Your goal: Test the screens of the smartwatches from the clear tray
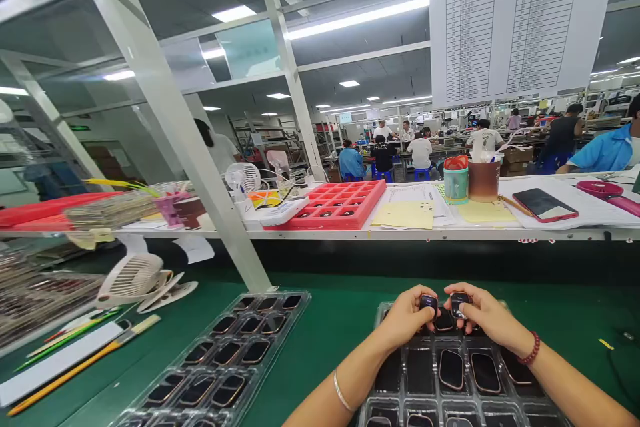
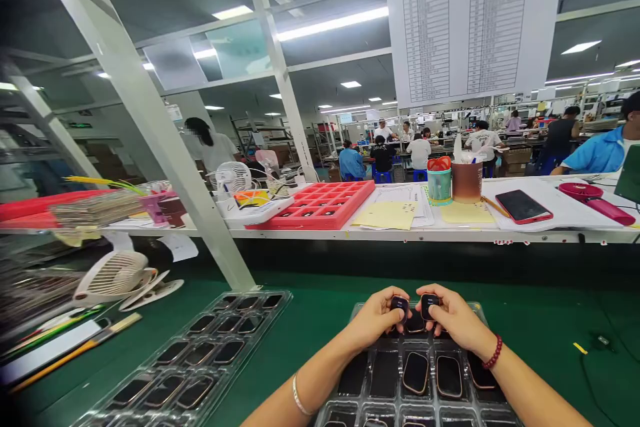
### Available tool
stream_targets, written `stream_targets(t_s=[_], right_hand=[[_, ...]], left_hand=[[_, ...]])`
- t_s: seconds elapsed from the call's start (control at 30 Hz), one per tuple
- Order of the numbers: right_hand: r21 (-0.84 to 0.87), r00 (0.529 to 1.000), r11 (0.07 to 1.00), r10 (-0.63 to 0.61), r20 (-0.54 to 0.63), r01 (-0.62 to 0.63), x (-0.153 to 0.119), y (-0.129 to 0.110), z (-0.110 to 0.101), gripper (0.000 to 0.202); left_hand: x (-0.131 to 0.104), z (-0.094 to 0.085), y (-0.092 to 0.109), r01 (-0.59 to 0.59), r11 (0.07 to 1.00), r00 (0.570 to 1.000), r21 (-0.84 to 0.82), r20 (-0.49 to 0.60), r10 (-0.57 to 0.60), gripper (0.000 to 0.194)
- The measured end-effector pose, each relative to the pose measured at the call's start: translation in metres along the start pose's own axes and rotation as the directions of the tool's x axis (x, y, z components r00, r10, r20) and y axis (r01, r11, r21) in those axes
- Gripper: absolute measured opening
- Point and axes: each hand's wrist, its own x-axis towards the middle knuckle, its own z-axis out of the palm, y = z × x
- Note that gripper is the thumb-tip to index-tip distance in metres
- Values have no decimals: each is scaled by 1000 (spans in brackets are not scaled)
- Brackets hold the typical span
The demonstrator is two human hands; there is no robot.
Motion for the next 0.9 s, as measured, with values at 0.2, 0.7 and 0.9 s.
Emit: stream_targets(t_s=[0.2, 0.7, 0.9], right_hand=[[-52, 999, 998, -26, 43, 28, -3, 2, 1, 37], [197, 999, 979, 54, -9, -51, -2, 4, -12, 59], [182, 999, 982, 35, 29, -39, -3, 6, -15, 62]], left_hand=[[1, -3, -6, 0, 1000, 1000, -23, -12, 0, 32], [5, -7, -10, 7, 978, 998, -207, 59, 5, 58], [6, -8, -14, -13, 988, 996, -156, 90, 27, 61]])
